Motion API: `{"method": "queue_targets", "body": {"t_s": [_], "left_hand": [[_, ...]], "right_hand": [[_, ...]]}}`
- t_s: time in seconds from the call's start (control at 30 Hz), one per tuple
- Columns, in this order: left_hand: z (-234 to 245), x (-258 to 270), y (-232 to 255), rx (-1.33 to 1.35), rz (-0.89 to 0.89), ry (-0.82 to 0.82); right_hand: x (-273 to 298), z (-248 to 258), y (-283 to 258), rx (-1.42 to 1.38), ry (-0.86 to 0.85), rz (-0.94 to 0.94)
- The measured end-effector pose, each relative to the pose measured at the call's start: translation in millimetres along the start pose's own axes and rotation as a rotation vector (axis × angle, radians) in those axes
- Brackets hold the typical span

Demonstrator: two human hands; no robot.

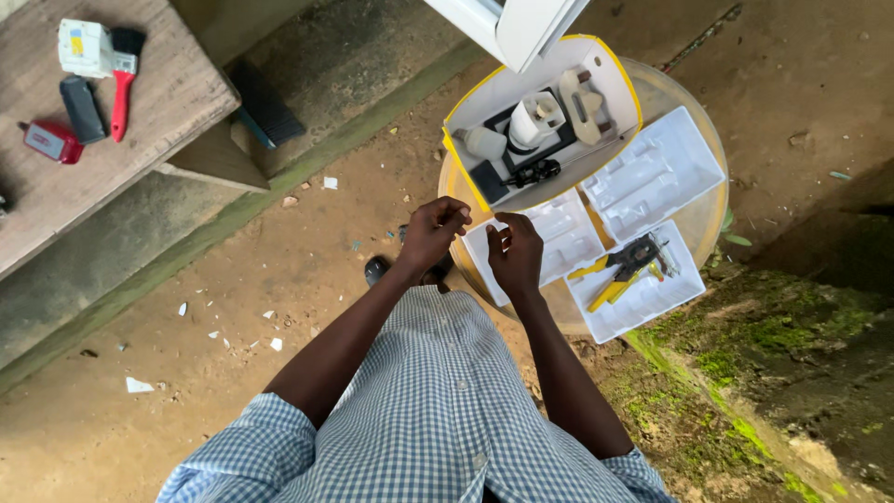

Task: The person assembles various components such as a clock, a camera-like module, and a light bulb using a screwdriver and by hand at an outdoor bench and table.

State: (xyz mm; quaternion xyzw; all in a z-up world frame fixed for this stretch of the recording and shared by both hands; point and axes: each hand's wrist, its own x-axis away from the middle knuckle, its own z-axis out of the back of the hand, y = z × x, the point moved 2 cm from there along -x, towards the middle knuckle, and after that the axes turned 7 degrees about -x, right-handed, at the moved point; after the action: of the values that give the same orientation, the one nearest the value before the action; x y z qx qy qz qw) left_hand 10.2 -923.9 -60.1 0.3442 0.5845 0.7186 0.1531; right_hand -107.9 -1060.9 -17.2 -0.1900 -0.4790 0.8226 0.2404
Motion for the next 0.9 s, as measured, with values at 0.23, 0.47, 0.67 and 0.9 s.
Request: {"method": "queue_targets", "body": {"t_s": [0.23,0.47,0.67,0.9], "left_hand": [[10,31,-9,-0.046,-0.051,0.081],[52,78,-18,0.027,-0.042,0.253],[93,137,-46,0.124,-0.047,0.45],[137,235,-86,0.275,-0.031,0.699]], "right_hand": [[7,-15,-15,-0.023,-0.112,0.045],[14,-51,-57,-0.097,-0.268,0.149],[47,-95,-93,-0.081,-0.439,0.261],[116,-154,-138,-0.13,-0.71,0.394]]}}
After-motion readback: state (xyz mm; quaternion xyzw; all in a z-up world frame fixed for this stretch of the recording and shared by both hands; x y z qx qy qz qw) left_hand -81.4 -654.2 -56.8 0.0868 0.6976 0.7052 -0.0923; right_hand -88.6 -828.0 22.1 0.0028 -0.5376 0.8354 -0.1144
